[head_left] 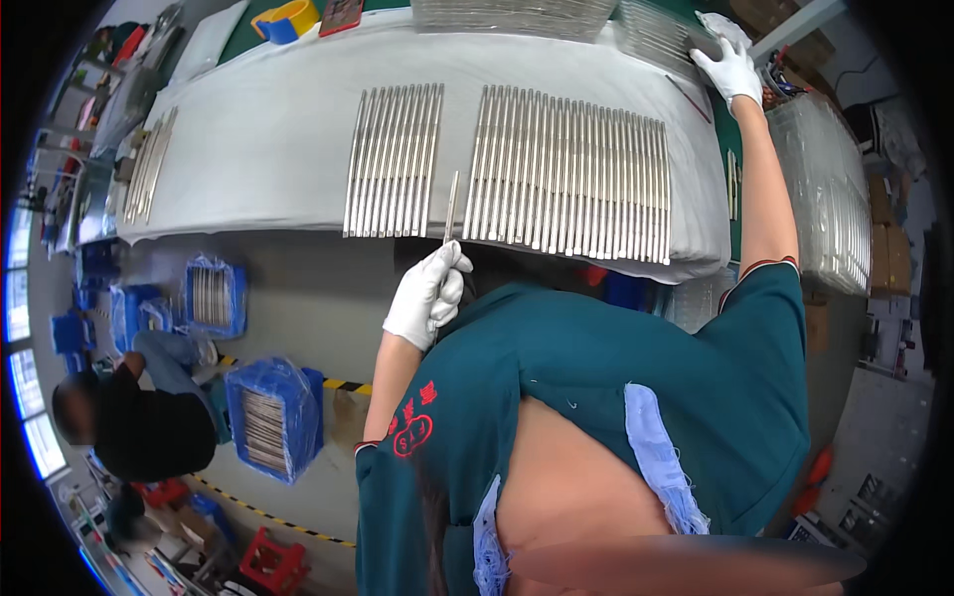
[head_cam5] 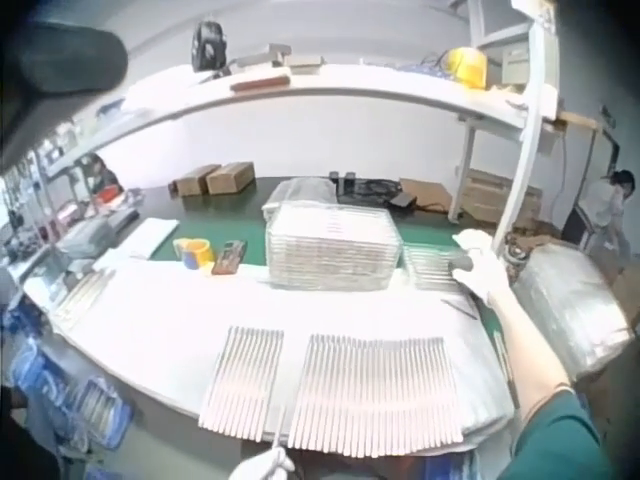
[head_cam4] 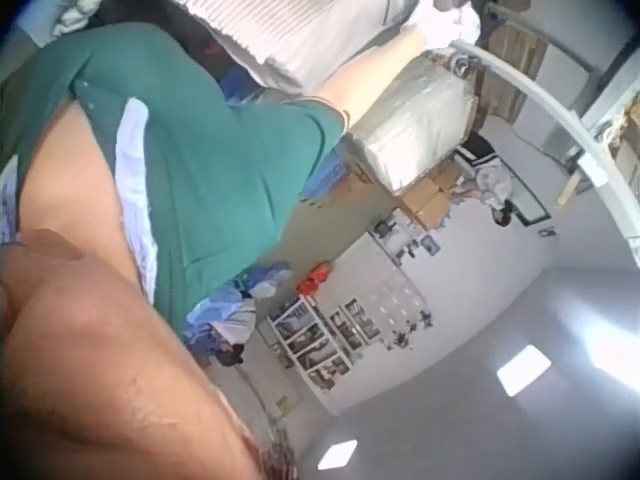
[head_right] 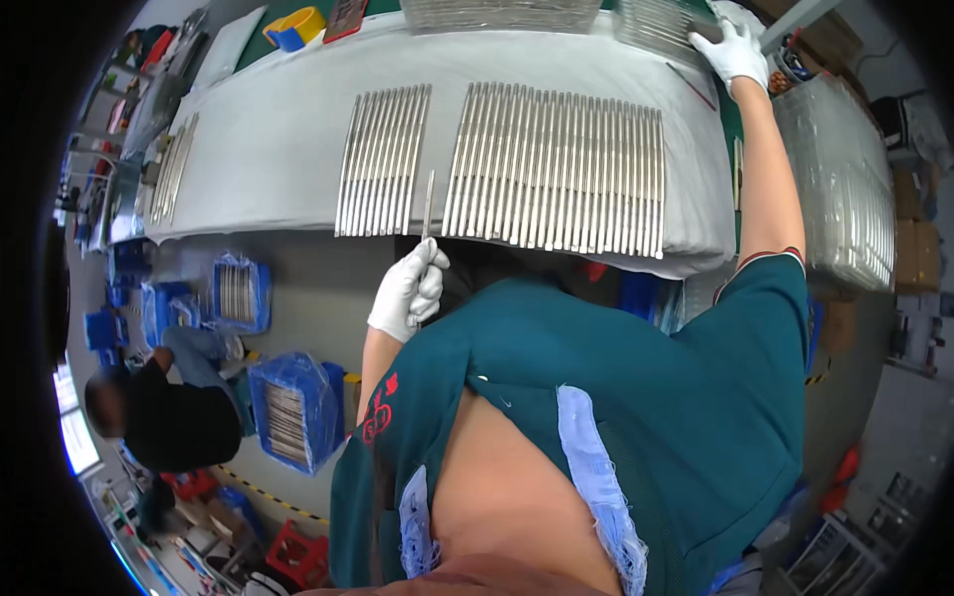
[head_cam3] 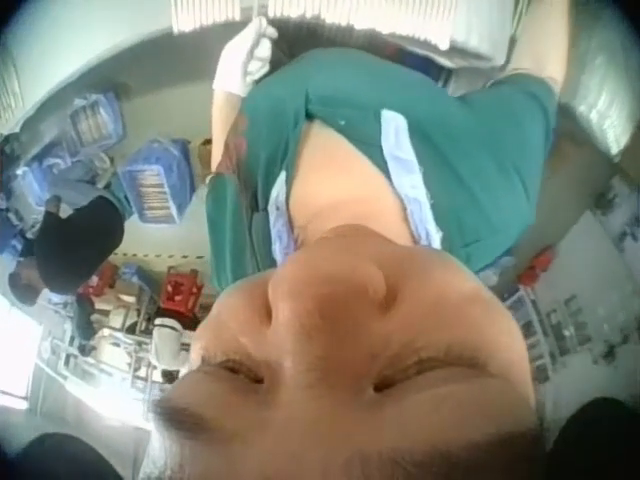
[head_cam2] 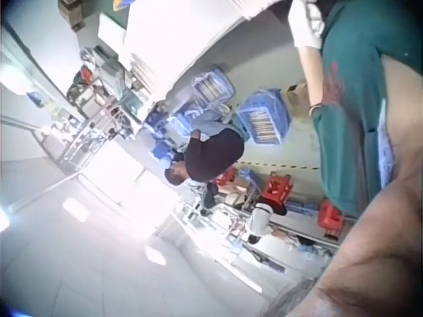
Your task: Organizing and aligning thin metal rods on a workbench and inspecting them using a handheld tool.
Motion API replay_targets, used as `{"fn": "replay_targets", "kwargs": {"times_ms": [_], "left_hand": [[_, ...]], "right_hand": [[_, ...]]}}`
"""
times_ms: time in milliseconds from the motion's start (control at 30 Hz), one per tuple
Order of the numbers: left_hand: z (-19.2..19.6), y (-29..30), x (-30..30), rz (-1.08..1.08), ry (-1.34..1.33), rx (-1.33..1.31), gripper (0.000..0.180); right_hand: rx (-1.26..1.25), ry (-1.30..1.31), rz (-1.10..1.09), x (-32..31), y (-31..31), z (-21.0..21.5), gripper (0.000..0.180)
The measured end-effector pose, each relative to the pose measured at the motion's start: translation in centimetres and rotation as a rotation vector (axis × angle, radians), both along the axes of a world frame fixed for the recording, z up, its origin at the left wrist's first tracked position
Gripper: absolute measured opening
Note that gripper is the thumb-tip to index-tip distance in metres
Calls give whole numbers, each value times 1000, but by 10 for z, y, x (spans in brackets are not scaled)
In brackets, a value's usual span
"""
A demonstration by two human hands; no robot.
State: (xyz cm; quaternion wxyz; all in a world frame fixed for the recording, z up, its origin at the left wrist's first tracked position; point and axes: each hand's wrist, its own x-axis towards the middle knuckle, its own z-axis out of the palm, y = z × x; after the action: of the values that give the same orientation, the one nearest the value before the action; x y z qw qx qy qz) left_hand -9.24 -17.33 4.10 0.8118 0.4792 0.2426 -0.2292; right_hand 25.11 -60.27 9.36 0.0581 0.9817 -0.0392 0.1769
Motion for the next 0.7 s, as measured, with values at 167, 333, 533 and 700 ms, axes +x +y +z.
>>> {"fn": "replay_targets", "kwargs": {"times_ms": [167,333,533,700], "left_hand": [[-28,4,8,0,72,-243,28],[-45,9,0,75,52,-533,13],[-32,-3,6,145,23,-78,23],[-23,-8,12,110,-23,280,35]], "right_hand": [[146,254,-61,27,-26,-29,82],[256,217,-59,15,-17,-21,71],[582,-36,448,-84,81,13,61],[368,253,828,-185,168,-3,57]]}}
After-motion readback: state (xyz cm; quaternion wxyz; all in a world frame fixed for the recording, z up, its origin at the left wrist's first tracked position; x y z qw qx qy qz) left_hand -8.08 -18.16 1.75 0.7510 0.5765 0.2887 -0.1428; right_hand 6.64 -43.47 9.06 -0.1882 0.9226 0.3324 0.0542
